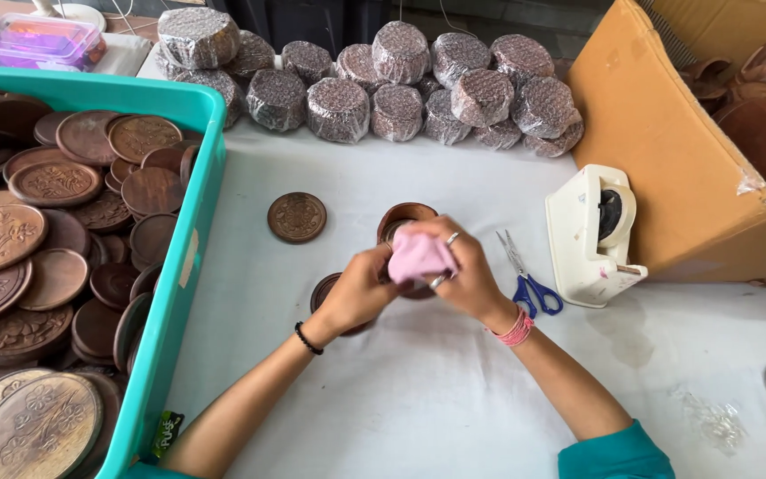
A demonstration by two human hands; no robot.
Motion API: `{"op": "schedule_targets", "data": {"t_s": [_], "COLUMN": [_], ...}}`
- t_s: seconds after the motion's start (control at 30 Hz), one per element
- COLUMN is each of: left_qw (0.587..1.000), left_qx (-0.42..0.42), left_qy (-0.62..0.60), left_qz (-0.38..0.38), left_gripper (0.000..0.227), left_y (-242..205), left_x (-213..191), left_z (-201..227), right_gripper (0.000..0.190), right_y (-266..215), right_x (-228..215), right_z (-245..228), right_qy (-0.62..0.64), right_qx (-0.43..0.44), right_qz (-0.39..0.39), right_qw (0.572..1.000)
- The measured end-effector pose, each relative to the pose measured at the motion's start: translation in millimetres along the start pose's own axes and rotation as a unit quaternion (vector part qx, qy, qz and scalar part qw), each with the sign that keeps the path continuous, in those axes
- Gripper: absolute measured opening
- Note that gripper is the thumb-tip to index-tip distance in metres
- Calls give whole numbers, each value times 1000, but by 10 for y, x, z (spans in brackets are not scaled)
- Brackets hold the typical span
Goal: Clean and inspect wooden carvings using a cloth.
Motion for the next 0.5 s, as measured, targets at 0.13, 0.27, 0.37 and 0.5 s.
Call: {"op": "schedule_targets", "data": {"t_s": [0.13,0.27,0.37,0.5], "left_qw": [977,951,983,980], "left_qx": [-1,58,3,-135], "left_qy": [-193,-239,-110,-144], "left_qz": [90,187,147,16], "left_gripper": [26,26,25,34], "left_y": [5,-19,-4,11], "left_x": [-54,-211,-278,-125], "left_z": [134,103,134,134], "right_gripper": [41,41,42,37], "right_y": [-60,-233,-171,6], "right_x": [122,394,241,-92], "right_z": [83,392,410,201], "right_qy": [158,314,277,137], "right_qx": [87,232,225,129], "right_qz": [86,118,52,-3], "right_qw": [980,913,933,982]}}
Point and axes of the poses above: each hand's wrist, its own y-axis towards the middle knuckle, its own x-axis out of the palm, z = x × y, the point moved 6 cm from there along y, towards the middle knuckle, and after that the axes turned 14 degrees about -y, right-handed, at the moved point
